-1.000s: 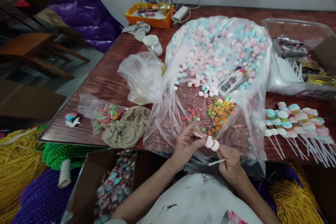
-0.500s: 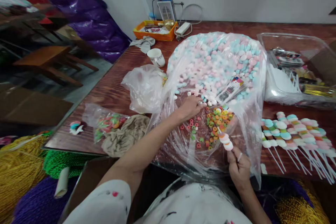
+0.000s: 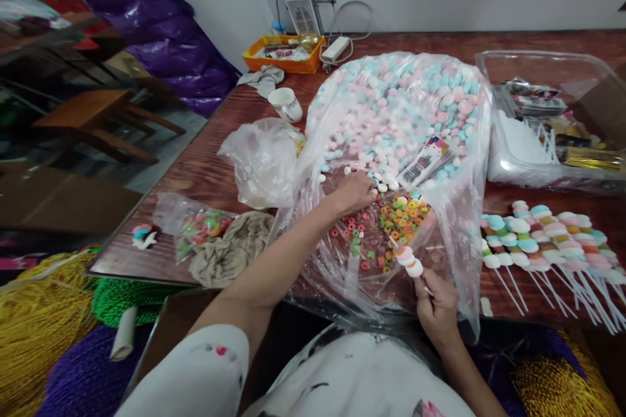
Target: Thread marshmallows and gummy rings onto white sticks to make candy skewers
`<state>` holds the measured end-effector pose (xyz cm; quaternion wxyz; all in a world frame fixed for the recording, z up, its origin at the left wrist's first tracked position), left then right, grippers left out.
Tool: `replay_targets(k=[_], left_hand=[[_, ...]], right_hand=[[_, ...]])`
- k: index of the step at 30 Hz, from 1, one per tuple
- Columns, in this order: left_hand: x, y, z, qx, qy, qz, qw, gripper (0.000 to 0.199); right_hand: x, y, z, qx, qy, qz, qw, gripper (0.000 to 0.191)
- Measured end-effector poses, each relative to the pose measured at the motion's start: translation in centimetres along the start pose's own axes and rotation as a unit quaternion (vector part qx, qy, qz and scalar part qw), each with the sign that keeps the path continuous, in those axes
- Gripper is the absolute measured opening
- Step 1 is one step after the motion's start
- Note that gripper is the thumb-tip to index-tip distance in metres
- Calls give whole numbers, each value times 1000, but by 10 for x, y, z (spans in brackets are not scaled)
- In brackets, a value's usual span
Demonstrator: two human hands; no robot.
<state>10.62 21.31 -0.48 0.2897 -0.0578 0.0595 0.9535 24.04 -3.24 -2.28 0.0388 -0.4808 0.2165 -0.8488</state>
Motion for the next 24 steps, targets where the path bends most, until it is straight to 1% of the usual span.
replay_targets(k=[3, 5, 7, 8, 9, 10, 11, 12, 13, 14, 17, 19, 21, 24], left_hand=[[-11, -4, 0, -24, 34, 8, 999, 14], [-15, -2, -1, -43, 62, 15, 997, 13], [-15, 8, -3, -58, 92, 19, 994, 13], [-14, 16, -2, -74, 136, 25, 988, 15], [-11, 27, -1, -93, 205, 32, 974, 20], [-7, 41, 0, -114, 297, 42, 947, 27], [-2, 56, 0, -132, 398, 55, 906, 32], [2, 73, -2, -140, 482, 68, 862, 34], [4, 90, -4, -144, 537, 83, 827, 31], [5, 106, -6, -144, 564, 97, 808, 27], [4, 146, -12, -144, 591, 136, 782, 20], [2, 165, -17, -144, 621, 151, 755, 22], [1, 177, -22, -148, 649, 156, 730, 24], [1, 187, -27, -147, 674, 157, 706, 24]], right_hand=[[-1, 2, -2, 2, 20, 7, 1000, 18], [-1, 2, -3, 0, 20, 10, 1000, 20], [0, 1, -2, -6, 14, 14, 1000, 19], [1, 0, -1, -8, 10, 16, 1000, 18], [2, -1, 0, -8, 6, 19, 1000, 18], [4, -3, 1, -8, 3, 21, 1000, 17], [6, -3, 2, -7, 5, 24, 1000, 17], [8, -4, 3, -4, 10, 30, 999, 16], [12, -4, 3, 0, 18, 40, 999, 16], [16, -4, 2, 6, 28, 51, 998, 15], [31, -2, -6, 49, 33, 82, 995, 18], [38, 1, -14, 87, 19, 86, 992, 23], [43, 4, -21, 112, 14, 82, 990, 26], [46, 8, -25, 129, 21, 66, 989, 25]])
Point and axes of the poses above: each hand's wrist, its own y-axis away from the middle knuckle, its own z-axis out of the back of the hand, x = y × z, the point moved 8 cm from there along -y, towards the middle knuckle, and after that the axes turned 6 degrees about -y, right-handed, at the moved point
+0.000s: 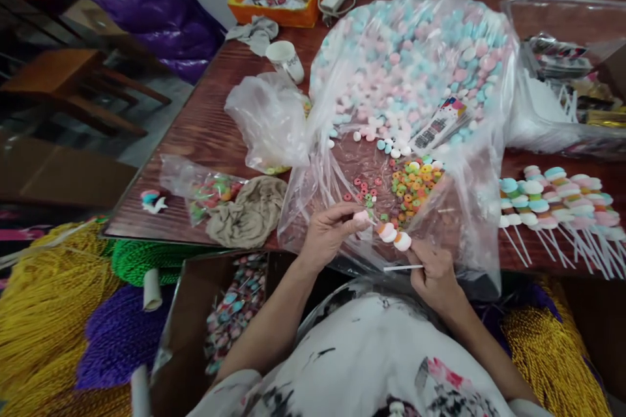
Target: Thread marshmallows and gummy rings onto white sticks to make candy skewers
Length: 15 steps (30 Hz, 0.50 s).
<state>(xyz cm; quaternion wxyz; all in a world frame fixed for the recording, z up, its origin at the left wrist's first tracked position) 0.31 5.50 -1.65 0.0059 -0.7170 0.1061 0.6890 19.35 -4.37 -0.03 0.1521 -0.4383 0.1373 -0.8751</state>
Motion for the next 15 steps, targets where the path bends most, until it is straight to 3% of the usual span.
replay_targets(k=[3, 10, 15], left_hand=[[1, 4, 4, -9, 19, -8, 1000, 25], [-29, 15, 7, -50, -119, -183, 975, 23], [-33, 21, 5, -57, -169, -224, 958, 21]], right_hand=[[3, 3, -1, 9, 5, -6, 1000, 27], [12, 4, 0, 37, 30, 1, 999, 28], [16, 1, 0, 52, 75, 7, 996, 26]])
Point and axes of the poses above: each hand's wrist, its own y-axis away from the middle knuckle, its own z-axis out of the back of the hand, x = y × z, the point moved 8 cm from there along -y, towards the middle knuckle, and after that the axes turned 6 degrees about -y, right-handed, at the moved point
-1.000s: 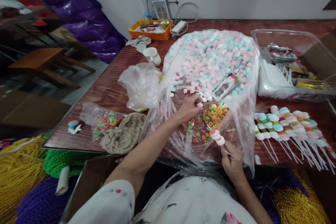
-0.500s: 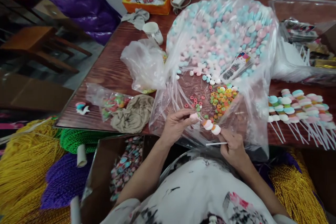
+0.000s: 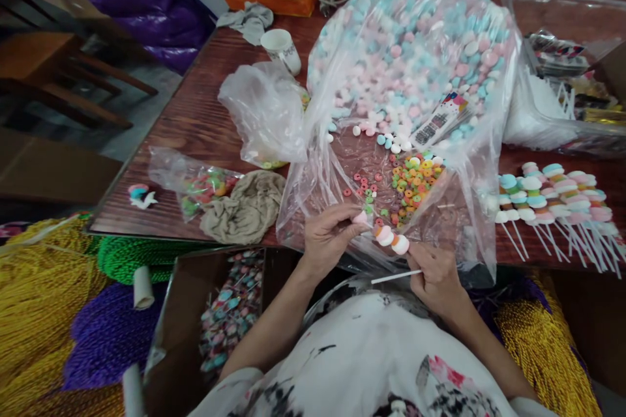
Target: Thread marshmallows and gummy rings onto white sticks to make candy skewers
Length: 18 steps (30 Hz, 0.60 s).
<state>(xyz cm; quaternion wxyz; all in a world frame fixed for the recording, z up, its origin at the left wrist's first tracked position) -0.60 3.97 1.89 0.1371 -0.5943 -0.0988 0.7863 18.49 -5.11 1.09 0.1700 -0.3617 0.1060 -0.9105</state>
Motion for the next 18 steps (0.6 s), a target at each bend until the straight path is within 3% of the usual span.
replay_targets(k=[7, 13, 18], left_hand=[[2, -1, -4, 40, 13, -7, 999, 19], [11, -4, -8, 96, 16, 40, 994, 15], [10, -2, -11, 114, -7, 25, 993, 9]], right_hand=[[-6, -1, -3, 41, 57, -2, 998, 27], [-12, -4, -2, 69, 92, 22, 993, 27], [-11, -4, -4, 91, 121, 39, 988, 34]])
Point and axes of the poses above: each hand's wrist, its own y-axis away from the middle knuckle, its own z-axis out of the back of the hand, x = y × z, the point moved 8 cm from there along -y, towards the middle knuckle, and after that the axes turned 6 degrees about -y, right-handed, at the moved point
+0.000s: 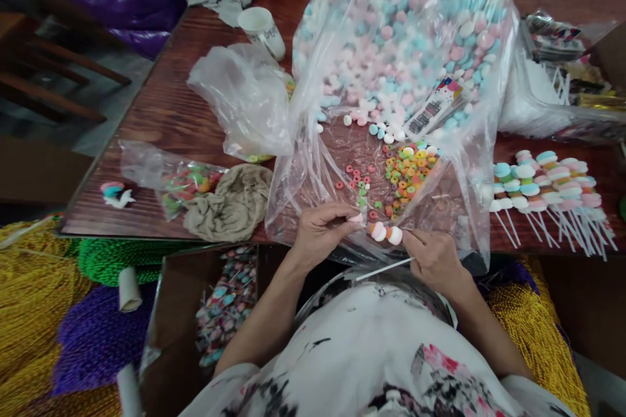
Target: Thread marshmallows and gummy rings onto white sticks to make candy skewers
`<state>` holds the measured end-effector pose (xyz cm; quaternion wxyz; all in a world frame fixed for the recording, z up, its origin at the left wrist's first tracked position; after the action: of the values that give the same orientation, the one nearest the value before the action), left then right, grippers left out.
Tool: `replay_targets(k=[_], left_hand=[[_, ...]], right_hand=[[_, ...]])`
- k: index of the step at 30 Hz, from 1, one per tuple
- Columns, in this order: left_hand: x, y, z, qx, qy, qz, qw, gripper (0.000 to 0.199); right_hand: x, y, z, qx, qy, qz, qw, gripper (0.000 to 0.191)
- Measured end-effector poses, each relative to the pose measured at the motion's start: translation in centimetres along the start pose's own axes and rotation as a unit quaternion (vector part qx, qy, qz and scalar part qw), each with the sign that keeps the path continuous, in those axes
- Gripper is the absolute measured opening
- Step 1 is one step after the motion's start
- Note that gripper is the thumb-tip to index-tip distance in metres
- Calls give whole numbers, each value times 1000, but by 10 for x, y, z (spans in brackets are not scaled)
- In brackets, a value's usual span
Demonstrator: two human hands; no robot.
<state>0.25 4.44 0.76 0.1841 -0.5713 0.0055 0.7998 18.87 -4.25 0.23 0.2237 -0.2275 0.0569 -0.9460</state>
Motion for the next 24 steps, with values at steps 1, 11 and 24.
replay_targets(k=[1, 11, 24], left_hand=[[-1, 1, -1, 1, -7, -6, 1000, 8], [-24, 6, 5, -112, -57, -104, 987, 10], [-55, 18, 8, -137, -226, -232, 936, 20]], right_hand=[[0, 0, 0, 0, 7, 1, 1000, 34], [18, 3, -6, -51, -115, -26, 992, 31], [32, -14, -10, -83, -266, -60, 959, 22]])
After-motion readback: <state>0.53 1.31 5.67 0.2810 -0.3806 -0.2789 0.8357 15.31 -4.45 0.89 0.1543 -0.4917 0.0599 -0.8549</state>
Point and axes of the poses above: each hand's wrist, its own y-axis away from the middle knuckle, its own z-axis out of the back of the hand, x = y × z, the point moved 8 cm from there along -y, towards the middle knuckle, and after that the axes turned 6 degrees about -y, right-handed, at the moved point
